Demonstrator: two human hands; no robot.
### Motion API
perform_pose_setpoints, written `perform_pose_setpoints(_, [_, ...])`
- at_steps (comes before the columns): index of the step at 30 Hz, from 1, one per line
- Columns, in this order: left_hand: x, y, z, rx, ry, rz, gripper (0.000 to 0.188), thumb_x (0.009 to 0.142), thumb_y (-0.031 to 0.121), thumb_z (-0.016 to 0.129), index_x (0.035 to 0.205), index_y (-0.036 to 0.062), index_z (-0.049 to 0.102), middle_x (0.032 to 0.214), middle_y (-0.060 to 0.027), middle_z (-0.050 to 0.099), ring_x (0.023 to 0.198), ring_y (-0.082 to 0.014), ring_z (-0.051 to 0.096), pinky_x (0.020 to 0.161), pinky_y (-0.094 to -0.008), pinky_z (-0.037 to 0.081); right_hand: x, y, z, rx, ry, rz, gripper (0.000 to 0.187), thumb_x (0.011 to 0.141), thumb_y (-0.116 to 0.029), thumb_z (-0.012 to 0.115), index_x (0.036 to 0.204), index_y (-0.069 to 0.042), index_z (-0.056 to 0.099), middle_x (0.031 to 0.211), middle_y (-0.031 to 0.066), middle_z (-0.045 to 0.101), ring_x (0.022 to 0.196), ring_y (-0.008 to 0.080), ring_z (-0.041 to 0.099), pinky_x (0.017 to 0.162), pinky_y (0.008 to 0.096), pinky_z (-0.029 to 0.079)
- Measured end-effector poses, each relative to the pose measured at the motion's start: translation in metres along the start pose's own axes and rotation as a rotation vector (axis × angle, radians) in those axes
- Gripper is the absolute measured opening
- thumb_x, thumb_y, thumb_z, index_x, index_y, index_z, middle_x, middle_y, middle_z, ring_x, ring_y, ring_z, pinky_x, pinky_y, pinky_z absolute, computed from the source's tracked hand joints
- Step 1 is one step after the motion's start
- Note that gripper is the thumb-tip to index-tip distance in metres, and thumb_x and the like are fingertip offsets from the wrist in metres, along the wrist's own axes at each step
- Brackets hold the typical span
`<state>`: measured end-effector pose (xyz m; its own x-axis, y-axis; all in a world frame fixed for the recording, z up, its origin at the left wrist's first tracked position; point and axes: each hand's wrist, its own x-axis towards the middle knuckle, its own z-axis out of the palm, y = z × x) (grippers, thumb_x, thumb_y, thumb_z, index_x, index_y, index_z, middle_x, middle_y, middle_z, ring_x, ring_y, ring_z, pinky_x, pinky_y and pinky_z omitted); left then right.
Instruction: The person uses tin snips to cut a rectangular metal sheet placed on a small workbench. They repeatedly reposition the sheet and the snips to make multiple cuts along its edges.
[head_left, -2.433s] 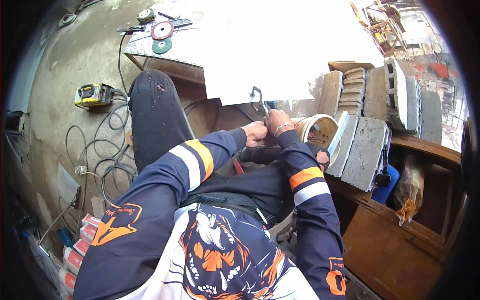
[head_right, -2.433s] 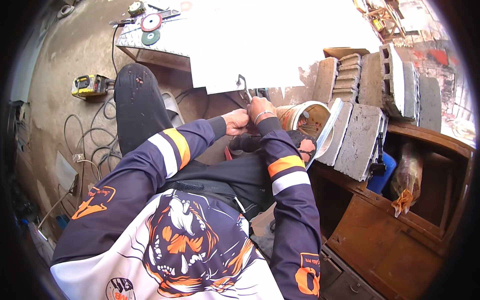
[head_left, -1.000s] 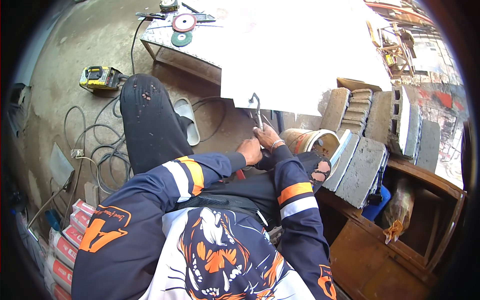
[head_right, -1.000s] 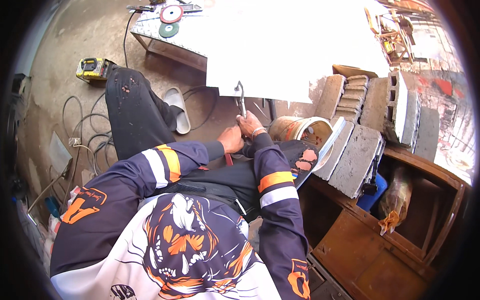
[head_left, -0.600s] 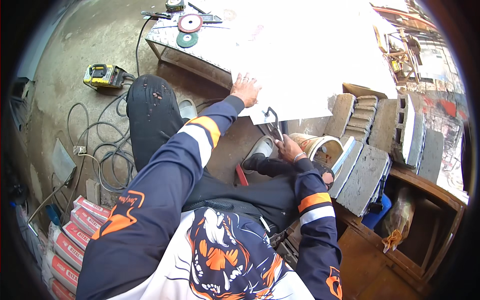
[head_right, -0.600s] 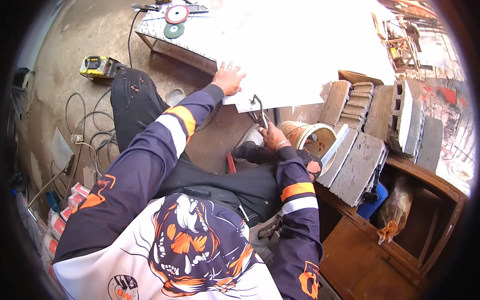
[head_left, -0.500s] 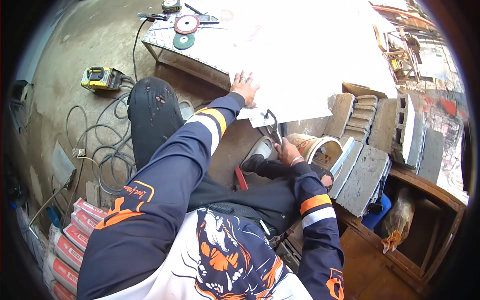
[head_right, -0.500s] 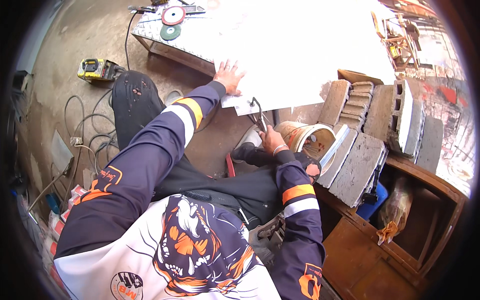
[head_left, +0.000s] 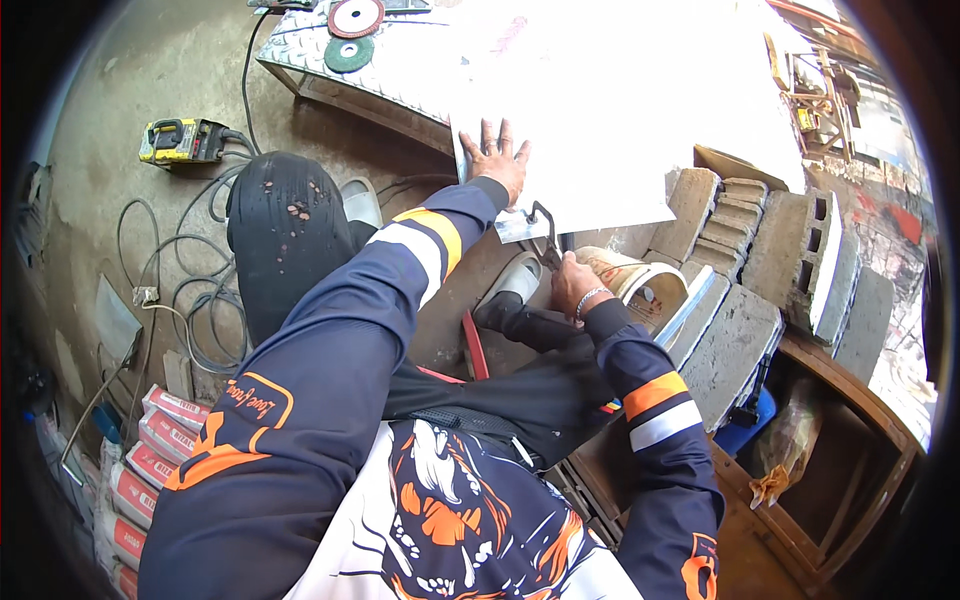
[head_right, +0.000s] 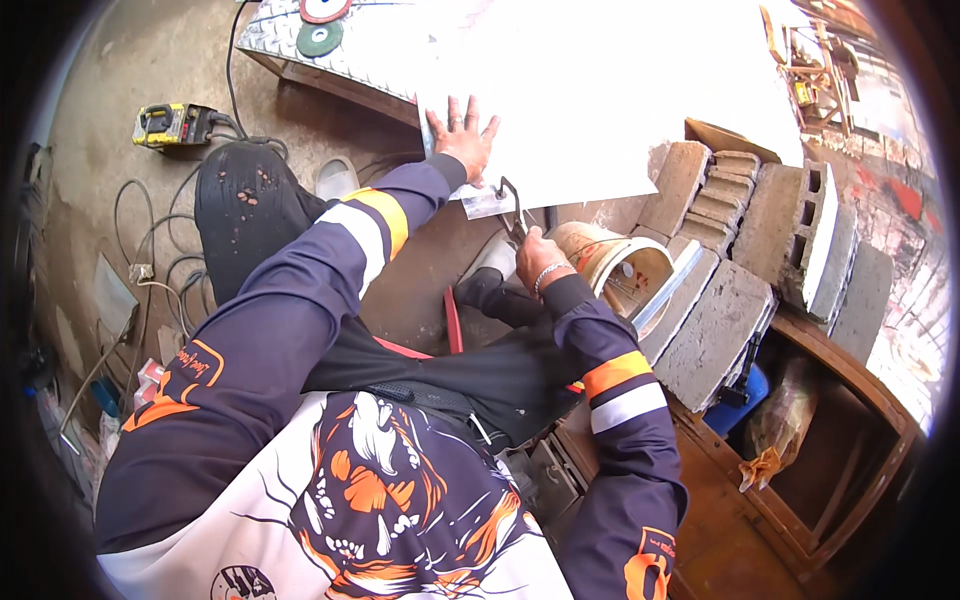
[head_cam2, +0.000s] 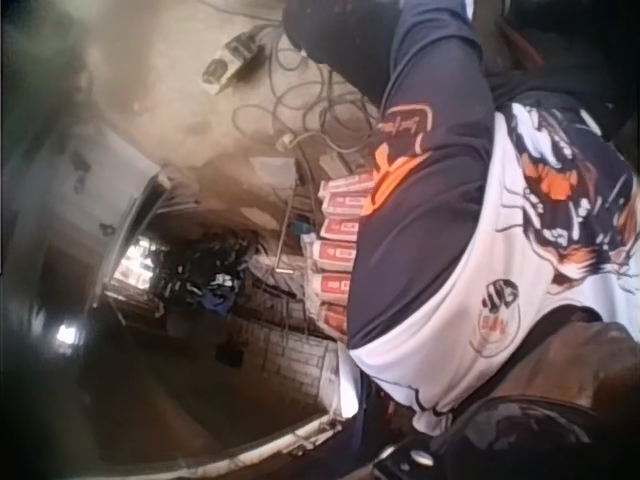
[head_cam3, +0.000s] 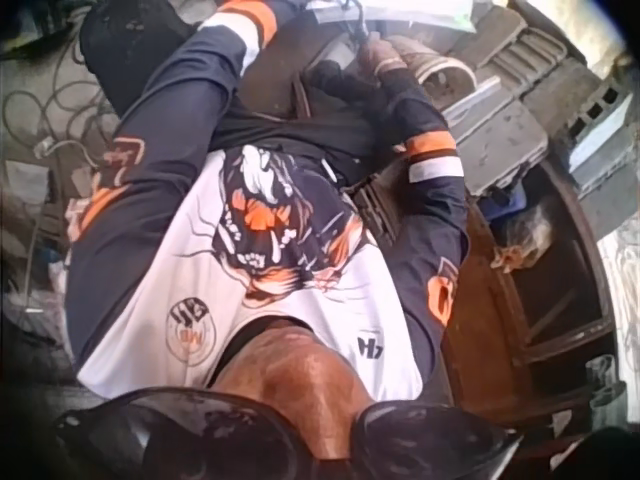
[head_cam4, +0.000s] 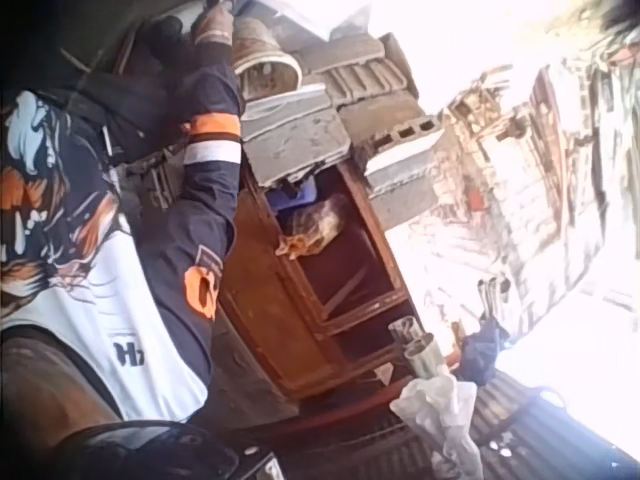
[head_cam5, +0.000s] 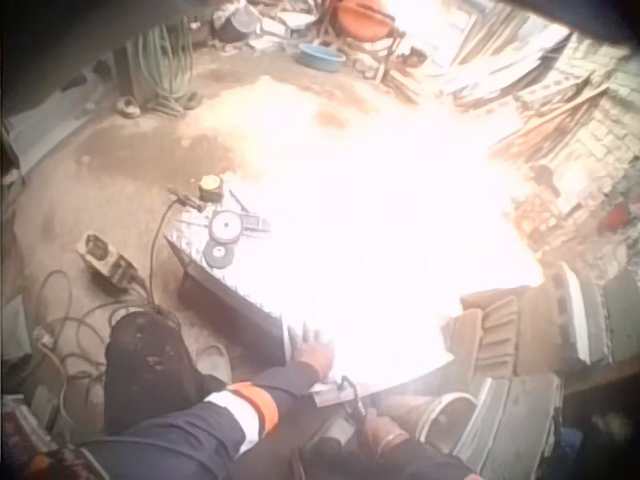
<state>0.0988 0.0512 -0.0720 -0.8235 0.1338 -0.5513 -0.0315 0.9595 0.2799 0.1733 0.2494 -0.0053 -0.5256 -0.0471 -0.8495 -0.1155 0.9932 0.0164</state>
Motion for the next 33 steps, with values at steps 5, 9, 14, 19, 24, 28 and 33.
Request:
perform_pose_setpoints(5, [0.008, 0.002, 0.014, -0.065, 0.065, -0.018, 0.070, 0.095, 0.021, 0.047, 0.156, 0.0228, 0.014, 0.160, -0.0215, -0.010, 0.144, -0.0524, -0.009, 0.099, -0.0820, -0.001, 0.037, -0.001, -0.021, -0.876, -0.524, -0.504, 0.021, 0.094, -0.017, 0.052, 0.091, -0.001, 0.065, 0.077, 0.0107, 0.072, 0.078, 0.0224, 0.072, 0.064, 0.0381, 0.056])
perform_pose_setpoints(9, [0.007, 0.009, 0.013, -0.072, 0.057, -0.006, 0.067, 0.096, 0.019, 0.043, 0.156, 0.0225, 0.014, 0.160, -0.0207, -0.011, 0.144, -0.0521, -0.010, 0.099, -0.0824, -0.002, 0.055, 0.015, -0.026, -0.382, -0.704, -0.229, 0.030, 0.098, -0.015, 0.046, 0.086, 0.000, 0.069, 0.070, 0.0114, 0.070, 0.062, 0.0250, 0.070, 0.047, 0.0387, 0.052])
perform_pose_setpoints(14, [0.013, 0.004, 0.020, -0.115, 0.101, -0.016, 0.115, 0.067, 0.026, 0.086, 0.156, 0.0235, 0.013, 0.160, -0.0205, -0.010, 0.143, -0.0540, -0.008, 0.099, -0.0829, 0.006, 0.034, -0.006, -0.033, -1.075, -0.499, -0.547, 0.023, 0.090, -0.035, 0.061, 0.091, -0.017, 0.076, 0.089, -0.0051, 0.072, 0.089, 0.0103, 0.068, 0.068, 0.0275, 0.049])
perform_pose_setpoints(19, [-0.003, -0.001, 0.004, -0.076, 0.091, 0.038, 0.091, 0.080, 0.028, 0.073, 0.154, 0.0239, 0.020, 0.161, -0.0185, -0.001, 0.145, -0.0490, -0.001, 0.103, -0.0795, 0.005, 0.001, 0.006, -0.001, 0.064, 0.052, -0.064, 0.024, 0.088, -0.018, 0.059, 0.095, 0.005, 0.058, 0.075, 0.0169, 0.068, 0.075, 0.0305, 0.071, 0.073, 0.0409, 0.056])
perform_pose_setpoints(24, [-0.029, -0.007, 0.029, -0.265, 0.330, 0.092, 0.064, 0.078, 0.031, 0.074, 0.134, 0.0131, 0.050, 0.152, -0.0219, 0.031, 0.136, -0.0477, 0.031, 0.107, -0.0619, 0.029, -0.027, 0.016, -0.002, -0.026, 0.270, -0.196, 0.032, 0.084, -0.023, 0.060, 0.100, 0.004, 0.058, 0.093, 0.0280, 0.067, 0.095, 0.0413, 0.065, 0.083, 0.0478, 0.052])
perform_pose_setpoints(28, [-0.089, 0.024, 0.037, -0.621, 0.044, 0.149, 0.044, 0.092, 0.038, 0.055, 0.121, 0.0056, 0.057, 0.124, -0.0242, 0.054, 0.105, -0.0421, 0.056, 0.094, -0.0533, 0.044, -0.057, -0.010, -0.016, -0.077, 0.331, -0.081, 0.030, 0.082, -0.026, 0.060, 0.095, 0.000, 0.069, 0.097, 0.0268, 0.067, 0.098, 0.0410, 0.065, 0.087, 0.0468, 0.051])
perform_pose_setpoints(33, [-0.165, 0.067, 0.066, -2.002, -0.758, -0.202, 0.048, 0.106, 0.041, 0.027, 0.120, 0.0021, 0.052, 0.113, -0.0172, 0.063, 0.102, -0.0326, 0.062, 0.091, -0.0472, 0.051, -0.052, -0.016, -0.007, 0.109, 0.426, -0.066, 0.032, 0.080, -0.027, 0.065, 0.091, 0.003, 0.069, 0.098, 0.0283, 0.067, 0.099, 0.0423, 0.064, 0.088, 0.0466, 0.051])
